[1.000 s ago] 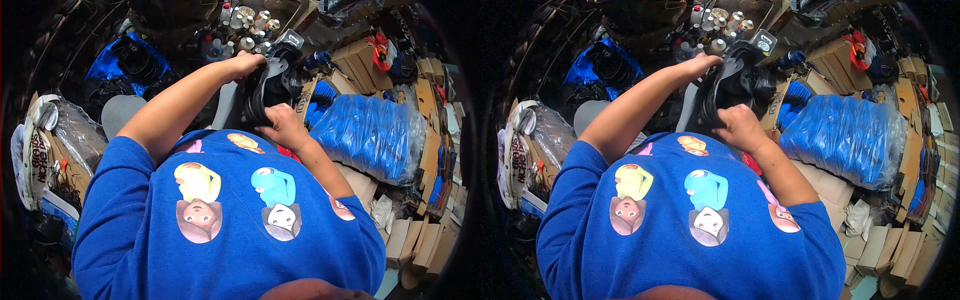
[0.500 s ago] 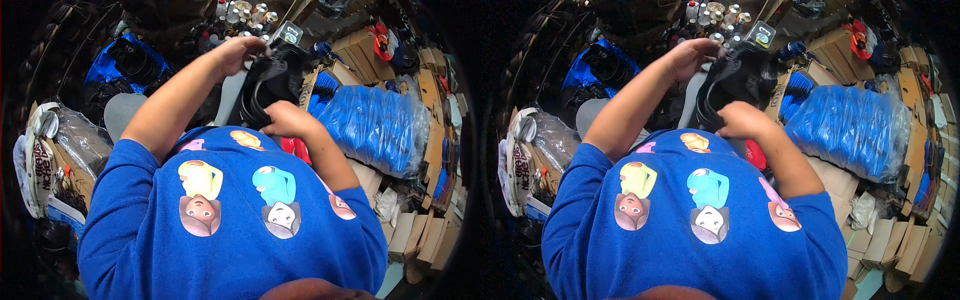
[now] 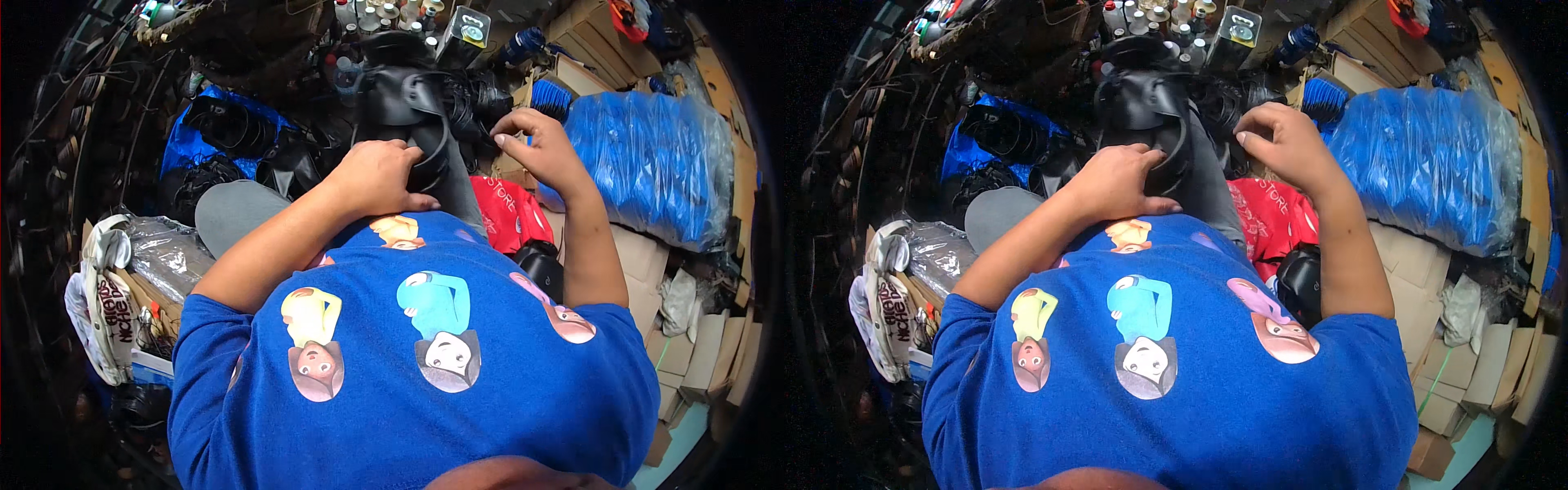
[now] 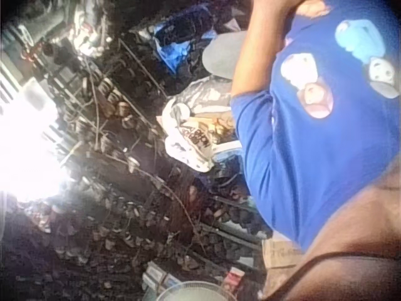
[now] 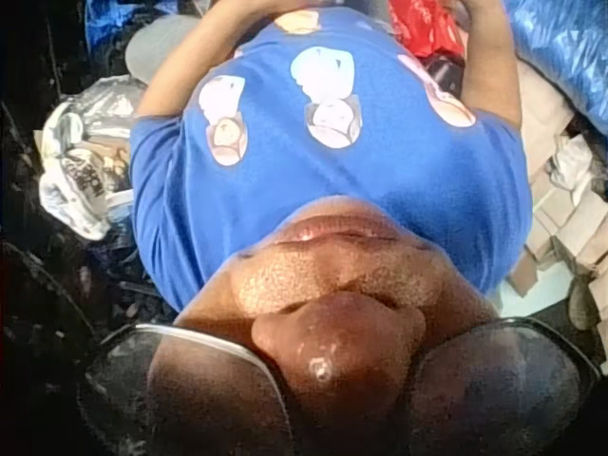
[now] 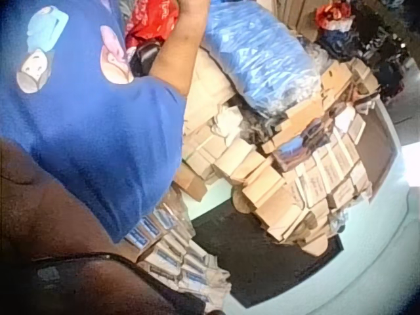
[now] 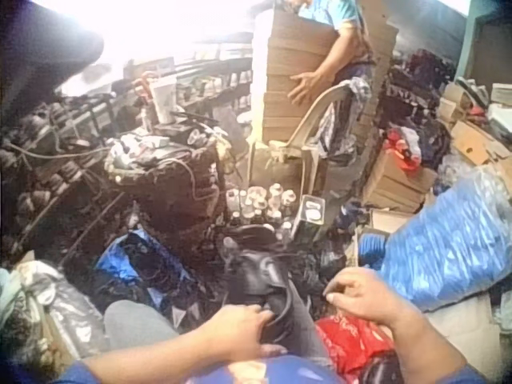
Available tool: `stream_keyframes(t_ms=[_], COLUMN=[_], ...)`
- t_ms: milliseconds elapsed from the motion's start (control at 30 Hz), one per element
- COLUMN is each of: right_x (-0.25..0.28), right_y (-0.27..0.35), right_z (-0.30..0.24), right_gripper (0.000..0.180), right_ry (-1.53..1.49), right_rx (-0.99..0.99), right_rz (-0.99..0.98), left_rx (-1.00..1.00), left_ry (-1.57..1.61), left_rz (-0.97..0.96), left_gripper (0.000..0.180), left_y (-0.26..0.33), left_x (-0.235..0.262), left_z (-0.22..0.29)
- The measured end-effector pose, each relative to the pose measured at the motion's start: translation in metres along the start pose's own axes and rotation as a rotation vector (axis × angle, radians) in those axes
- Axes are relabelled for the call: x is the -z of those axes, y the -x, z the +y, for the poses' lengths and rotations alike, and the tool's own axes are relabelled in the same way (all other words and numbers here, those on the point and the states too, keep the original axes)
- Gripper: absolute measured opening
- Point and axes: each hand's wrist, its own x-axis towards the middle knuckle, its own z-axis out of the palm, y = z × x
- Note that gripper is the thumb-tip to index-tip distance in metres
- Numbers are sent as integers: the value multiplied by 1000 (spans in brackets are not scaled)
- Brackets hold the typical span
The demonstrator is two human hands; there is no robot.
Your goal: The recorder is lacing and inspecting several pairs of black leather boots in a workshop.
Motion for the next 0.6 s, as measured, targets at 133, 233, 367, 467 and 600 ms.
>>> stream_keyframes(t_ms=[133,233,367,467,600], right_x=[-44,-71,-75,-63,-64], right_y=[-22,-54,-95,-110,-98], right_z=[24,16,11,-7,38], right_gripper=[22,24,27,38,31], right_ry=[-284,-256,109,432,-777], right_rx=[48,209,-86,-138,-221], right_rz=[100,219,-109,-480,-253], left_rx=[-100,-184,-370,-398,-309], left_ry=[184,288,66,1,223], left_rz=[0,32,36,72,96], left_gripper=[40,35,31,31,30], left_y=[-3,3,0,0,7], left_x=[-13,-17,-19,-21,-14], left_z=[-19,-20,-20,-22,-26])
